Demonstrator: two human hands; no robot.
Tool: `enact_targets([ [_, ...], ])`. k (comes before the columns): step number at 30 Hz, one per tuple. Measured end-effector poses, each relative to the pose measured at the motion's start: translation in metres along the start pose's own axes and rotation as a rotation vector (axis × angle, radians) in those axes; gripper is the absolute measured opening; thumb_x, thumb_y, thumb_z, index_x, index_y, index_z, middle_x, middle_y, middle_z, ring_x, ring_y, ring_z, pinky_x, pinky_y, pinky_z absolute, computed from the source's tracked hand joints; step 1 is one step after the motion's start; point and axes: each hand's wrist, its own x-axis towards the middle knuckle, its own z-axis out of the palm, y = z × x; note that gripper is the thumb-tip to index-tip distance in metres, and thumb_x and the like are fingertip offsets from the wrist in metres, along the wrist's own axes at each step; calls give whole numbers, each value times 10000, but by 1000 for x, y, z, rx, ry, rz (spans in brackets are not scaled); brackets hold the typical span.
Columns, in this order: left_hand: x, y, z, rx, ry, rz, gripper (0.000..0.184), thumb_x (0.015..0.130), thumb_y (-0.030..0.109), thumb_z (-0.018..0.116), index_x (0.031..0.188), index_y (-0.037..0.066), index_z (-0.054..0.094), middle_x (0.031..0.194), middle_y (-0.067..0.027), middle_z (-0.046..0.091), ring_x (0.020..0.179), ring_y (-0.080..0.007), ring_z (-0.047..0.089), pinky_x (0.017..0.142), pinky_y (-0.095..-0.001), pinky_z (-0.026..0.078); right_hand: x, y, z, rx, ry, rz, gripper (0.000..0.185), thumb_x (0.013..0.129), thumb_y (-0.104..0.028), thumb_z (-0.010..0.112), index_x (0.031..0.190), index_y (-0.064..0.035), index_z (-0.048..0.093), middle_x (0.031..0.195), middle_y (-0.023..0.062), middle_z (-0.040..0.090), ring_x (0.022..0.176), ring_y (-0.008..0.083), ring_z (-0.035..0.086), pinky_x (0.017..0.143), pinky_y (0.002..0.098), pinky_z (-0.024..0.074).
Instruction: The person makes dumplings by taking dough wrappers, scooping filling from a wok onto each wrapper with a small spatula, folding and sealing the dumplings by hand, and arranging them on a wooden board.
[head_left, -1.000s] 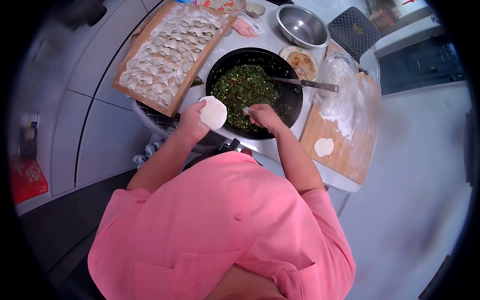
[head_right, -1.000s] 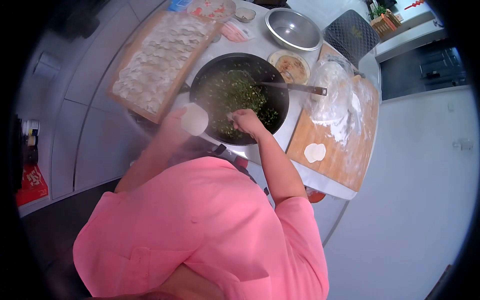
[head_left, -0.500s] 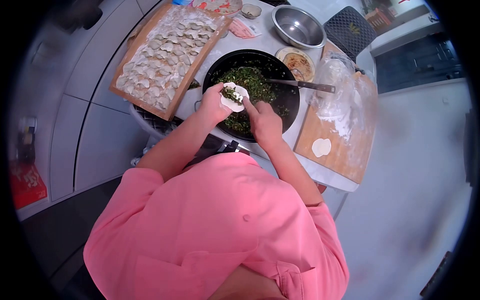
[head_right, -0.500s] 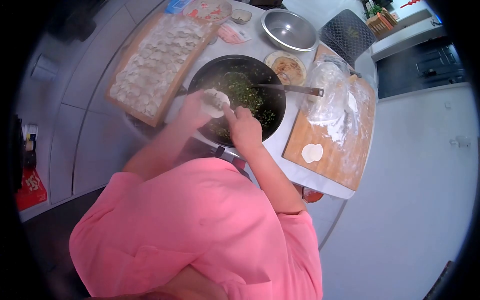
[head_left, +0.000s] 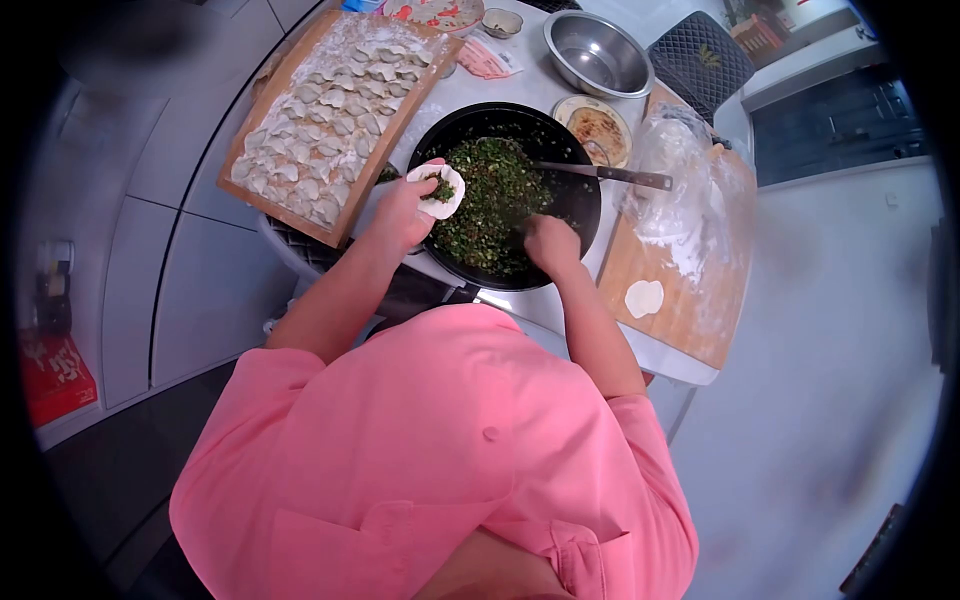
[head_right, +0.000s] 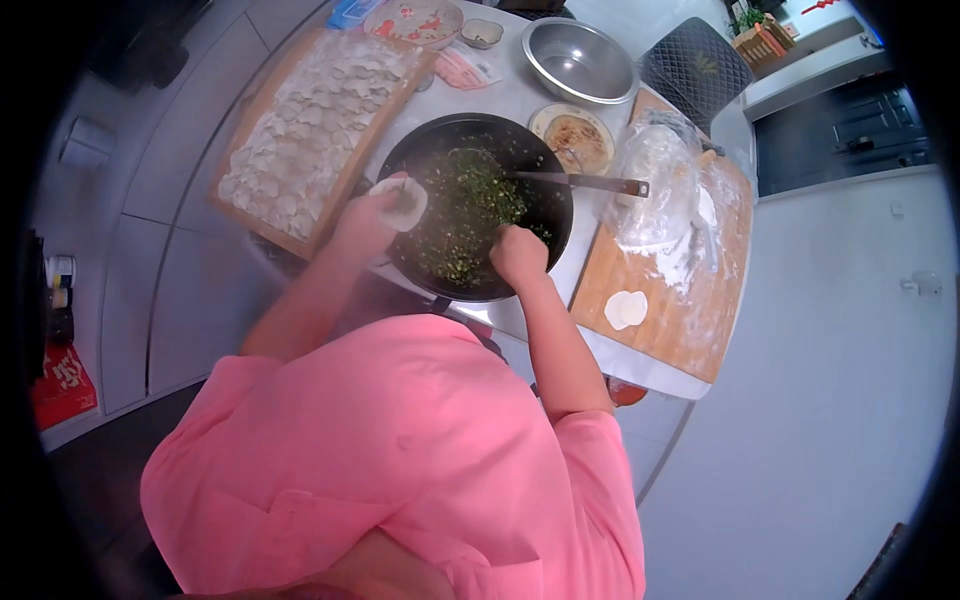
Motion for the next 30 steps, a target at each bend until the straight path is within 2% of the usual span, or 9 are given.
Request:
enact_targets([
  [3,0,6,0,-293,60,-151,257,896,41,432,1128,-2,530,1046,-115,579,955,-232,578,835,-363,482,11,0,17,233,-22,4,240,752,-182,518,900,-80,676,833,174,648,822,322,628,750,404,484],
  [6,1,8,-8,-272,33,-97,250,911,84,436,1123,-7,532,1047,-114,579,964,-218,575,843,-358,476,11,-3,13,740,-262,133,213,826,-148,549,934,7,648,632,24,562,533,93,475,509,243,382],
  [16,0,7,-2,-533,-43,-294,374,965,257,330,1190,-6,473,1092,-137,567,1007,-252,559,902,-403,438,-11,-17,-41,1170,-295,100,206,853,-144,517,950,-6,635,580,-16,524,496,53,424,482,195,332],
  [19,-8,15,18,-335,-171,-196,408,970,297,297,1194,2,467,1106,-138,563,1026,-262,548,926,-419,416,-22,-37,-42,1028,-75,-14,204,857,-126,511,996,-46,637,615,15,546,506,113,474,485,251,384],
  [21,-10,12,22,-58,-261,18,432,970,330,279,1175,3,473,1114,-143,558,1038,-274,539,937,-431,401,-31,-49,-41,348,449,-404,249,840,-102,518,1066,-102,623,658,58,537,559,211,531,508,324,433],
  [22,-8,10,23,-74,-249,24,426,969,331,280,1162,5,474,1101,-144,559,1030,-276,540,933,-435,403,-39,-55,-44,214,413,-392,388,778,-55,532,1150,-152,580,727,88,502,663,279,546,535,374,457],
  [26,4,6,24,-140,-195,44,408,966,337,285,1111,10,481,1049,-146,561,997,-286,544,914,-453,409,-51,-65,-33,36,382,-428,568,700,-16,532,1243,-176,497,813,80,466,760,253,525,540,369,475],
  [28,15,16,29,-623,-51,-306,404,965,338,282,1086,9,483,1003,-140,561,965,-283,548,898,-462,416,-53,-65,-35,5,371,-429,568,702,-13,530,1245,-176,495,812,80,466,770,250,524,543,368,476],
  [30,16,16,28,-627,-42,-285,413,963,348,284,1087,7,482,1013,-142,561,963,-283,549,894,-458,418,-56,-64,-40,-24,362,-433,568,704,-11,528,1247,-175,493,812,79,465,781,247,523,546,367,476],
])
